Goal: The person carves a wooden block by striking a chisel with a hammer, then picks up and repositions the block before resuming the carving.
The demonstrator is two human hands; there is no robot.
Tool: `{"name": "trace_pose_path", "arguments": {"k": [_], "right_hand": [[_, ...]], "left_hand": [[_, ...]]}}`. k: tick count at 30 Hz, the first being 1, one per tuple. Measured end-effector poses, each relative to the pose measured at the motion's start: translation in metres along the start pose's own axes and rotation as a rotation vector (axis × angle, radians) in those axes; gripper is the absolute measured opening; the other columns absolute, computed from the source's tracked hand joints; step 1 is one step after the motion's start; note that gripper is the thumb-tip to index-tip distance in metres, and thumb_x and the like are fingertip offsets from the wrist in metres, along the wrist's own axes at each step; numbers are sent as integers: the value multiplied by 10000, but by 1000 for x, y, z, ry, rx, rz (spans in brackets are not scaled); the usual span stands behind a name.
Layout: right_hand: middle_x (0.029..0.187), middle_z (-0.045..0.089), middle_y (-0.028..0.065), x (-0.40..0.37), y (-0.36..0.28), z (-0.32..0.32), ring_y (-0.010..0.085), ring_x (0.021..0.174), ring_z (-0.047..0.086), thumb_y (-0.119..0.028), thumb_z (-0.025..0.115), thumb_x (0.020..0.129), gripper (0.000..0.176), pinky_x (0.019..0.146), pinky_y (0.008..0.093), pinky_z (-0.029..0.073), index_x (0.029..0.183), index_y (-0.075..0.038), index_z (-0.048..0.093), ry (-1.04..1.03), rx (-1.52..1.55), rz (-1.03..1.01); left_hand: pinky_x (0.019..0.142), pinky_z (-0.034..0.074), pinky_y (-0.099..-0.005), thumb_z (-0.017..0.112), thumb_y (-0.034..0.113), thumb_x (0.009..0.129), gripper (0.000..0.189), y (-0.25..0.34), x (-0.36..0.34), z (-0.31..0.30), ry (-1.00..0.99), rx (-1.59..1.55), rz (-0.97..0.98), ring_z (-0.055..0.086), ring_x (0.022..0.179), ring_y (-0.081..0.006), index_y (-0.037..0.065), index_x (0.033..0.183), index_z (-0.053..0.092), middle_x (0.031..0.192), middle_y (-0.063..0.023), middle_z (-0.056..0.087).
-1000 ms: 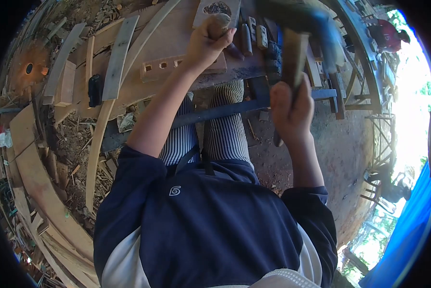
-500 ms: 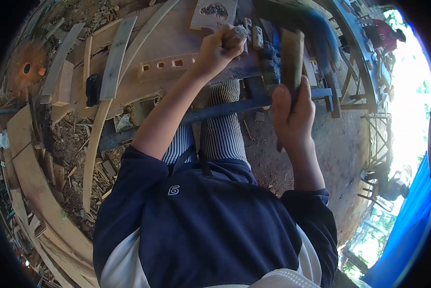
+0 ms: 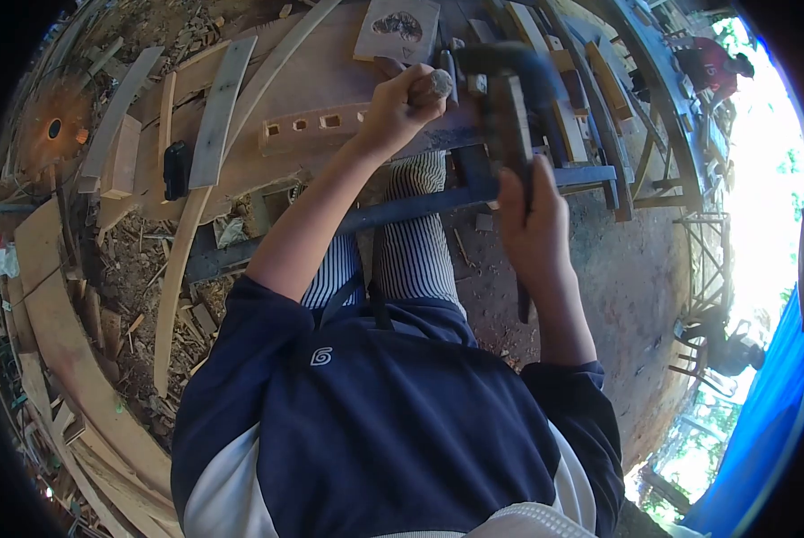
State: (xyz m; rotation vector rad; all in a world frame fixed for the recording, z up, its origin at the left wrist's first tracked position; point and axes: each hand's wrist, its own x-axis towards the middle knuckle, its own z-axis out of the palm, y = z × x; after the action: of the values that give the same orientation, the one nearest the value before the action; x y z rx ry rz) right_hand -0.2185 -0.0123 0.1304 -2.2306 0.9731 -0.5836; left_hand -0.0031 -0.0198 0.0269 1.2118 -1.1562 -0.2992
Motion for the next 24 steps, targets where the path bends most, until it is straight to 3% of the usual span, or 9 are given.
{"name": "trace_pose_path", "arguments": {"k": [2,3,5,9,12,14,18,24], "right_hand": [[692,591,216,-8,1,-6,345,618,642,-172,562,935,214,559,380,475,1047,-7,484,168,50,-35],[673,590,133,-13,5,-11,204,576,612,-188,546,952,216,539,310,465,1036,3,489,198,149,-13],[666,575,90,-24,13,-21,155,557,579,-194,527,964,207,518,274,444,1029,-1,487,234,211,-8],[656,516,-3,-39,15,-32,53,509,484,-200,464,994,182,465,195,373,989,-19,471,266,380,98],[650,489,-5,-46,28,-29,38,491,439,-191,449,1000,158,439,195,353,965,-36,454,299,410,168],[651,492,-5,-50,36,-28,36,492,442,-192,451,1000,159,437,197,359,953,-40,454,302,404,197],[653,498,-5,-58,51,-27,36,492,449,-194,457,999,156,434,203,367,937,-50,461,298,342,252],[651,495,-5,-60,57,-30,44,505,459,-202,475,995,156,444,208,367,935,-59,465,291,300,277]], "left_hand": [[657,485,-251,684,114,844,150,1,1,-8,-8,-90,-13,590,664,-91,45,915,571,723,-4,619],[657,485,-251,684,114,844,150,-9,5,-17,-11,-85,-19,590,664,-91,45,915,571,723,-4,619],[612,468,-244,640,143,898,121,-31,18,-39,69,-308,14,566,644,-83,57,896,555,680,6,590],[586,454,-240,629,149,911,126,-16,31,-65,211,-288,-36,560,635,-94,70,890,534,667,-7,577],[592,453,-238,625,157,916,142,-5,35,-68,171,-241,-26,561,640,-91,63,905,519,667,-18,576],[591,447,-237,622,157,918,145,7,36,-62,90,-282,-170,556,637,-88,59,886,520,666,-20,575],[549,425,-226,635,149,907,163,-11,39,-50,23,-244,-76,542,626,-81,74,836,509,662,-11,554],[531,402,-215,634,138,902,172,-15,37,-45,39,-270,-143,526,623,-76,80,814,498,668,-12,542]]}}
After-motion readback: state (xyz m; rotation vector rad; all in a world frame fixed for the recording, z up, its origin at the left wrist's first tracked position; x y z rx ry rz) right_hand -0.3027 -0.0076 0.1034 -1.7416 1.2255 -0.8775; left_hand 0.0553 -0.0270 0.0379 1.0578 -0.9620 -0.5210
